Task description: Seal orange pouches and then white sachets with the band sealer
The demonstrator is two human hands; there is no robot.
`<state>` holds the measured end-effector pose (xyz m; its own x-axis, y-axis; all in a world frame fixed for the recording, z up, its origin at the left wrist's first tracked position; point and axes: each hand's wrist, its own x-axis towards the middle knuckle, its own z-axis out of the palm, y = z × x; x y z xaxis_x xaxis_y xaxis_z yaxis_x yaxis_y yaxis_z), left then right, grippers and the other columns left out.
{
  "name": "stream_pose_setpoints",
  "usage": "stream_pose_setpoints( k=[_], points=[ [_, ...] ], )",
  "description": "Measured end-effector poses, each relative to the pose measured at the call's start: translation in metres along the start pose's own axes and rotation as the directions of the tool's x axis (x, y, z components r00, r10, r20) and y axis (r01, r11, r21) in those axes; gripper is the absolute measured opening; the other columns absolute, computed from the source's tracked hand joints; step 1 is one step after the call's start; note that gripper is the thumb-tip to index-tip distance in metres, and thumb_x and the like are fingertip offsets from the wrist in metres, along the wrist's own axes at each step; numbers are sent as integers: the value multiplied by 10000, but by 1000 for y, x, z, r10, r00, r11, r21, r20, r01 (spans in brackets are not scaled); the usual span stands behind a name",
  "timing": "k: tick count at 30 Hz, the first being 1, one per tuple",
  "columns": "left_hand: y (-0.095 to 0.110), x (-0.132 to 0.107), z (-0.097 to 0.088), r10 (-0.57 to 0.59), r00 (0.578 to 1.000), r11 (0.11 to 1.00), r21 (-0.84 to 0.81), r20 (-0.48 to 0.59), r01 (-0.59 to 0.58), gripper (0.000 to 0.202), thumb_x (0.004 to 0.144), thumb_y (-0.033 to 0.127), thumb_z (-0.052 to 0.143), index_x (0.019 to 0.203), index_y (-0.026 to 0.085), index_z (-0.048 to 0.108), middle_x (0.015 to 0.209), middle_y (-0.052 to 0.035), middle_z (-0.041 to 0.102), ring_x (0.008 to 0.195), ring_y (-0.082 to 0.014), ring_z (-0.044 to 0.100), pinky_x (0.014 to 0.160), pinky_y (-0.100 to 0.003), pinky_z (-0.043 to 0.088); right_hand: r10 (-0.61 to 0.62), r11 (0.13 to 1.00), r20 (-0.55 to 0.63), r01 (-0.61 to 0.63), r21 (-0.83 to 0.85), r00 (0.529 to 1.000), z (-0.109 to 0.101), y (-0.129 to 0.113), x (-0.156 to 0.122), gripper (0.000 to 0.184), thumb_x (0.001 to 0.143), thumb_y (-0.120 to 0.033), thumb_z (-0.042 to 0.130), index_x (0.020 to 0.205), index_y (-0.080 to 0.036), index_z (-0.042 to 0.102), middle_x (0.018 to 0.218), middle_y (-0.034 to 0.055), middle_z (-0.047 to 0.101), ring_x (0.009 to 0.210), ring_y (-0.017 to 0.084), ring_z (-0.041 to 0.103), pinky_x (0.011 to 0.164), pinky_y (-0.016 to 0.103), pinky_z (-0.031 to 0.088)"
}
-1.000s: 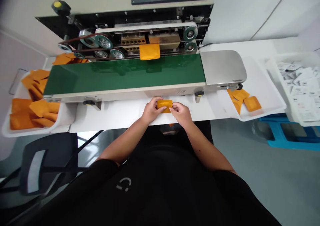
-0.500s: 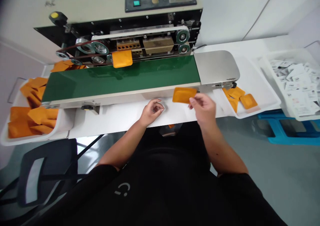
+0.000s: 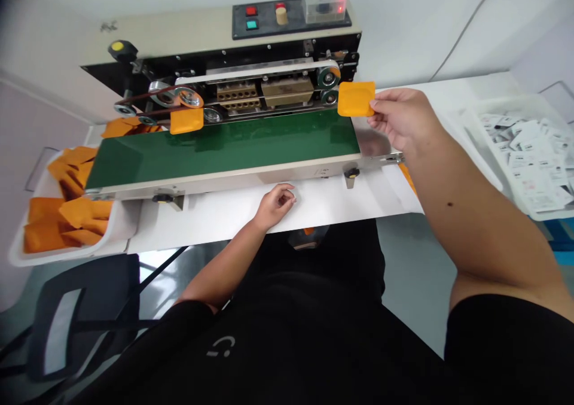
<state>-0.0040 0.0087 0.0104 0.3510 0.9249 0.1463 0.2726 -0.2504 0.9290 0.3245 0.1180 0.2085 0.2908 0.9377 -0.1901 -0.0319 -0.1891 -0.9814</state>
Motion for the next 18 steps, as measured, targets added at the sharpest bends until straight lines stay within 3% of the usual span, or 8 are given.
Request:
stream_pose_setpoints(
  k=[8,15,18],
  points=[
    [2,0,0,23,1000,999,27,5,-23,286,954,297,667,1225,213,628,921,-32,748,734,-123,644,711,-242,507,95,995,-53,-93,44,994,26,-3,13,146,964,27,625,890,-97,646,737,30,626,613,45,587,552,128,541],
    [2,-1,0,28,999,999,47,-17,-27,246,957,290,659,1191,216,656,900,-27,758,734,-125,652,720,-246,515,54,994,-19,-56,-95,998,55,-12,14,95,996,-101,665,1018,-165,599,726,2,630,580,54,551,542,143,518],
    [2,-1,0,30,999,998,48,-33,-29,237,963,283,645,1191,218,656,896,-29,758,753,-131,665,729,-250,519,-8,998,-54,5,-69,999,47,-8,6,101,1014,-176,641,1032,-197,543,783,3,652,589,73,586,600,193,564]
  ],
)
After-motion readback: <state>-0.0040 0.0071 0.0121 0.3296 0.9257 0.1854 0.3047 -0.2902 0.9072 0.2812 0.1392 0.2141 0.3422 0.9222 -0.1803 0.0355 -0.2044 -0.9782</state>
